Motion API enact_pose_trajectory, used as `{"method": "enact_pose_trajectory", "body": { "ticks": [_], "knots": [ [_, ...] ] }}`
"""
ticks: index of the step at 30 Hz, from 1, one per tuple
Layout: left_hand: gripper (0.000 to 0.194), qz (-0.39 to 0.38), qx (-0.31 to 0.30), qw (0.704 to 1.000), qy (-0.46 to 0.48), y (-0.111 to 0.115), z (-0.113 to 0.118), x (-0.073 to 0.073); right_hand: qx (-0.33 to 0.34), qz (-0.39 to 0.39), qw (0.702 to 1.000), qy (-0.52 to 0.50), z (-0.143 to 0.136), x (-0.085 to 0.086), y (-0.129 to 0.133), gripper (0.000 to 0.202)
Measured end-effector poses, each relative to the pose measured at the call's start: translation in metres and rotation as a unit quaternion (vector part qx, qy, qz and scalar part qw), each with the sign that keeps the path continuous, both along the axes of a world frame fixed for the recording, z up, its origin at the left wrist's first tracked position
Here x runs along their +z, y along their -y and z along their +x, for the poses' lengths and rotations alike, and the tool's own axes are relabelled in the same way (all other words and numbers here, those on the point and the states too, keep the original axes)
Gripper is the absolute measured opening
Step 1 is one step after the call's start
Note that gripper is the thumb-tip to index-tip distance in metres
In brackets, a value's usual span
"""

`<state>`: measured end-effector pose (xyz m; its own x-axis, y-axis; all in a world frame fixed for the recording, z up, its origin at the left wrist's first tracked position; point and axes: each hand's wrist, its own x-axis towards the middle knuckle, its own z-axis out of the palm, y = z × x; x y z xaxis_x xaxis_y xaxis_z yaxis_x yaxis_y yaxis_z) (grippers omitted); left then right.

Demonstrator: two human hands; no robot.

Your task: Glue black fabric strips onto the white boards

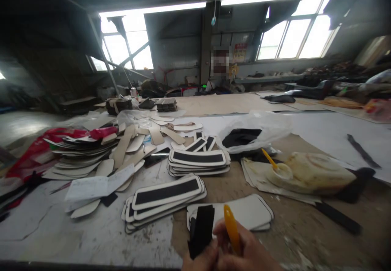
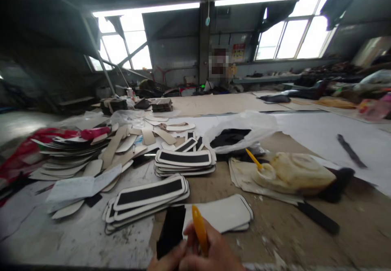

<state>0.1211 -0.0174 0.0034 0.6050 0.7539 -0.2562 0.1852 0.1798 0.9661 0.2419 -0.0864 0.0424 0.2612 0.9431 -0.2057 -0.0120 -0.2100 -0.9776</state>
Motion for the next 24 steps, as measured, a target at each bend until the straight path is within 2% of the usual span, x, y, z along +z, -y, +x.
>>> {"method": "enact_pose_trajectory", "body": {
  "ticks": [1,3,5,8,11,15,19,24],
  "knots": [
    [0.047,-0.08,-0.016,0.997,0.019,0.013,-0.003,0.002,-0.022,-0.005,1.0,-0.015,0.0,0.003,0.002,0.033],
    [0.049,-0.225,-0.039,0.971,0.066,0.028,-0.005,0.01,-0.041,-0.011,0.998,-0.035,0.0,0.005,0.004,0.031],
    [0.047,-0.292,-0.039,0.951,0.093,0.032,-0.003,0.017,-0.034,-0.014,0.998,-0.046,0.0,0.005,0.007,0.033],
    [0.043,-0.293,-0.017,0.952,0.091,0.033,0.0,0.02,-0.037,-0.007,0.998,-0.045,0.002,0.006,0.01,0.034],
    [0.043,-0.283,-0.007,0.955,0.091,0.035,0.002,0.017,-0.051,-0.012,0.998,-0.046,0.001,0.008,0.013,0.032],
    [0.046,-0.258,-0.031,0.962,0.078,0.04,0.005,0.014,-0.078,-0.009,0.995,-0.068,0.0,0.004,0.016,0.029],
    [0.048,-0.248,-0.046,0.966,0.063,0.039,0.007,0.017,-0.093,-0.022,0.995,-0.036,0.003,-0.004,0.016,0.029],
    [0.046,-0.279,0.033,0.957,0.066,0.04,0.005,0.017,-0.146,-0.066,0.987,0.0,0.006,-0.002,0.015,0.037]
  ]
}}
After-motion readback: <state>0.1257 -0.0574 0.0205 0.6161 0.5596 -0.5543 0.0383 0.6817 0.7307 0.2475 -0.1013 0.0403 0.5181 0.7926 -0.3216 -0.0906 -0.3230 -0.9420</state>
